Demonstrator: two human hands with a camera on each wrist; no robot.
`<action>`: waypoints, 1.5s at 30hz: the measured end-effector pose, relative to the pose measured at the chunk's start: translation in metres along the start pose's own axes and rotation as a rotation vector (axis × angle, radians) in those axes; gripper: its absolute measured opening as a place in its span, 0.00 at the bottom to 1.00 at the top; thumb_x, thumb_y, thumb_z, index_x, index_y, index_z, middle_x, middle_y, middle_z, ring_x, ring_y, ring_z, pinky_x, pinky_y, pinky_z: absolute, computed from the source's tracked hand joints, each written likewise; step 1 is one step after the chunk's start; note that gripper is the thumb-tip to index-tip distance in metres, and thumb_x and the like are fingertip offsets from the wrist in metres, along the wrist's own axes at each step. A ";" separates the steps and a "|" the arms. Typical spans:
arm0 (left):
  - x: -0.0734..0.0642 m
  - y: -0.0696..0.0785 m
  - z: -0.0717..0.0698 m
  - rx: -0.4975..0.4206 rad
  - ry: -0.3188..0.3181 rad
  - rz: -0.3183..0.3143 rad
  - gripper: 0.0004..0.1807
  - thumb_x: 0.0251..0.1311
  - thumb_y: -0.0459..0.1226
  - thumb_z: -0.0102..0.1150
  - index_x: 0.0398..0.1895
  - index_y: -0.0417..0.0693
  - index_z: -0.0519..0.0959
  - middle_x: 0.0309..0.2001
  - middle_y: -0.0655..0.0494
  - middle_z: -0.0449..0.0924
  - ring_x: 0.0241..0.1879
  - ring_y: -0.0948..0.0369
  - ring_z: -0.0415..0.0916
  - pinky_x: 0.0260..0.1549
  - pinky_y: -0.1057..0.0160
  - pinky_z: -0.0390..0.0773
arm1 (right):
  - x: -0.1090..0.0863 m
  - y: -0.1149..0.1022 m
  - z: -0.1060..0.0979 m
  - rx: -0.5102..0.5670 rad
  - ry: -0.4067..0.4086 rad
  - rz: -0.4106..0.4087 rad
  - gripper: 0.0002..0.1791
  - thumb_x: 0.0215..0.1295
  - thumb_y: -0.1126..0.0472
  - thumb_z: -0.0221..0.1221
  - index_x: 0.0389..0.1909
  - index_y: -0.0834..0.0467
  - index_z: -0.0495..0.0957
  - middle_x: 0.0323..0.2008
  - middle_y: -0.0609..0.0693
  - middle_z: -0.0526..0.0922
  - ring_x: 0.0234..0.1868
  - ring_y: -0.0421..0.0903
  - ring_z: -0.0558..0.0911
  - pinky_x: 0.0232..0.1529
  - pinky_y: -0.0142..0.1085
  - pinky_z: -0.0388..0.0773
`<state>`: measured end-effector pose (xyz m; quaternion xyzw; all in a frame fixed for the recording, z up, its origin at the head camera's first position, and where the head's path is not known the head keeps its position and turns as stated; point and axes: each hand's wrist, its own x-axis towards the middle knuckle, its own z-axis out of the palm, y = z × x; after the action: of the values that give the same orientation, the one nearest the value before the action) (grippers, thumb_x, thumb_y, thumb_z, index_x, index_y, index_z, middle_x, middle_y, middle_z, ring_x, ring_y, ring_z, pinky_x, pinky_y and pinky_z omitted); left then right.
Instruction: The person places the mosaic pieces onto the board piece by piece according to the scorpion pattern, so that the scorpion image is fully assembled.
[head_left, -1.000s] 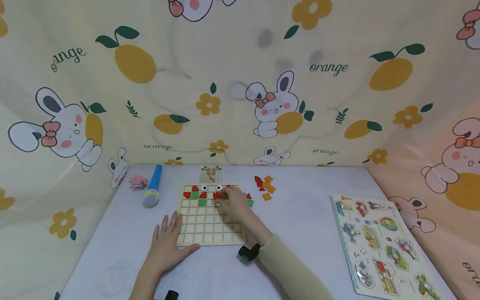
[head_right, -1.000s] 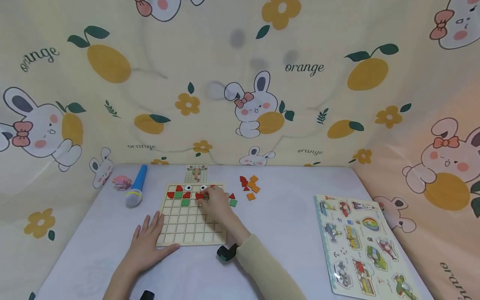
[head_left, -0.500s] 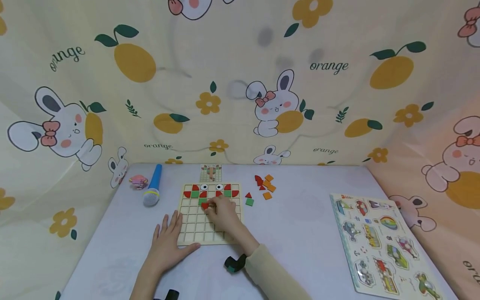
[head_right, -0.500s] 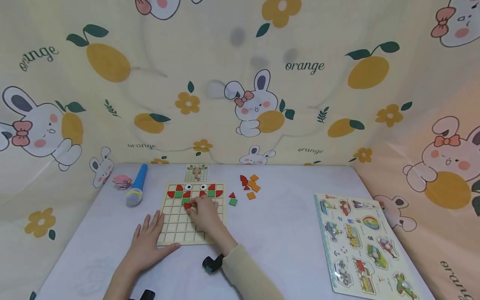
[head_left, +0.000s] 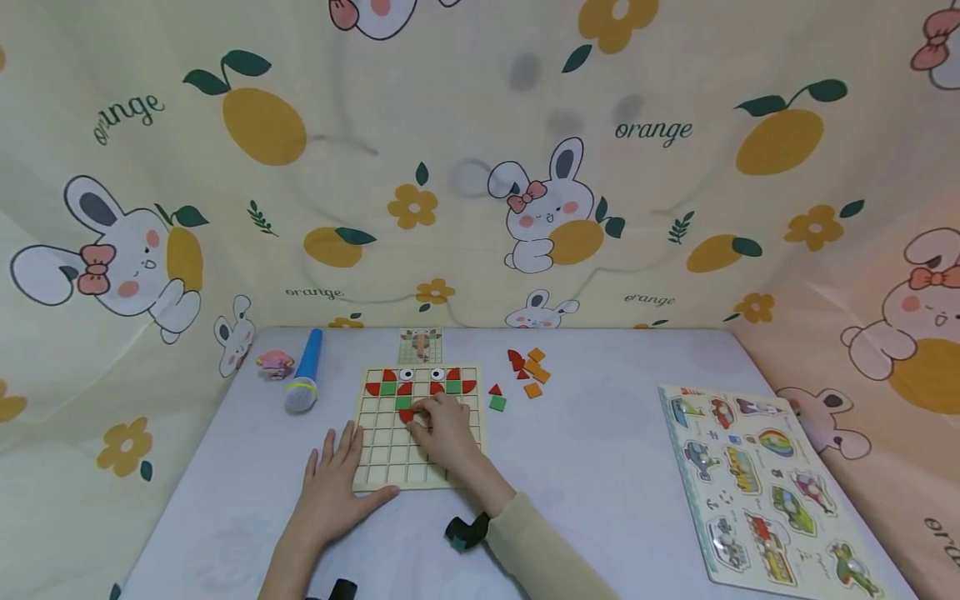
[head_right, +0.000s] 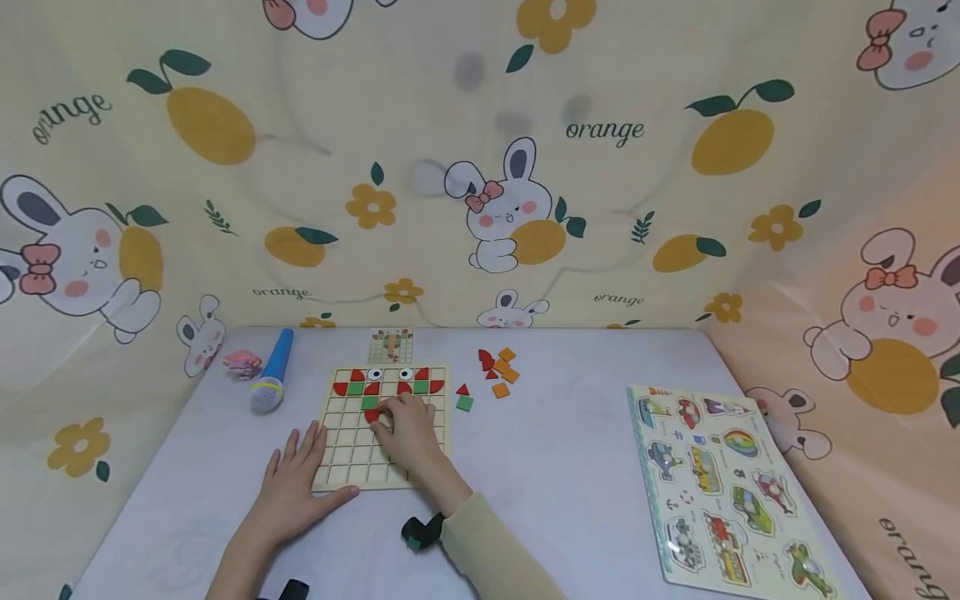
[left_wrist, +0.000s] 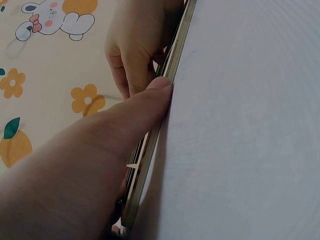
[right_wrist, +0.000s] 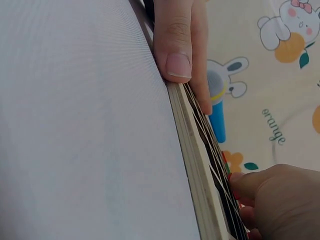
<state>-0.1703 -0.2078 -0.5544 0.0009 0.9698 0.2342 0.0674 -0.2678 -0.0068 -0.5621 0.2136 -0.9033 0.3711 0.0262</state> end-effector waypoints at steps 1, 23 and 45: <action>0.000 0.000 0.000 0.000 -0.002 0.000 0.69 0.56 0.76 0.61 0.85 0.38 0.48 0.86 0.40 0.39 0.84 0.34 0.30 0.78 0.28 0.32 | 0.000 0.000 0.000 0.008 0.006 -0.006 0.15 0.72 0.55 0.68 0.55 0.57 0.87 0.48 0.49 0.85 0.52 0.47 0.77 0.52 0.44 0.64; 0.000 -0.002 0.002 -0.009 0.017 0.015 0.69 0.56 0.75 0.62 0.85 0.37 0.50 0.86 0.39 0.41 0.84 0.34 0.31 0.78 0.28 0.33 | -0.001 0.001 0.008 -0.047 0.059 0.003 0.13 0.71 0.51 0.69 0.52 0.50 0.90 0.50 0.47 0.86 0.54 0.46 0.79 0.53 0.42 0.67; 0.000 -0.003 0.002 -0.003 0.016 0.009 0.70 0.55 0.75 0.63 0.85 0.37 0.49 0.86 0.39 0.41 0.84 0.34 0.31 0.78 0.28 0.33 | 0.004 0.001 -0.010 0.124 0.023 0.029 0.11 0.74 0.56 0.65 0.52 0.54 0.87 0.41 0.47 0.83 0.42 0.42 0.77 0.46 0.36 0.72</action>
<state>-0.1700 -0.2092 -0.5576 0.0031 0.9700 0.2360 0.0586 -0.2729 -0.0007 -0.5553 0.1975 -0.8813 0.4289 0.0179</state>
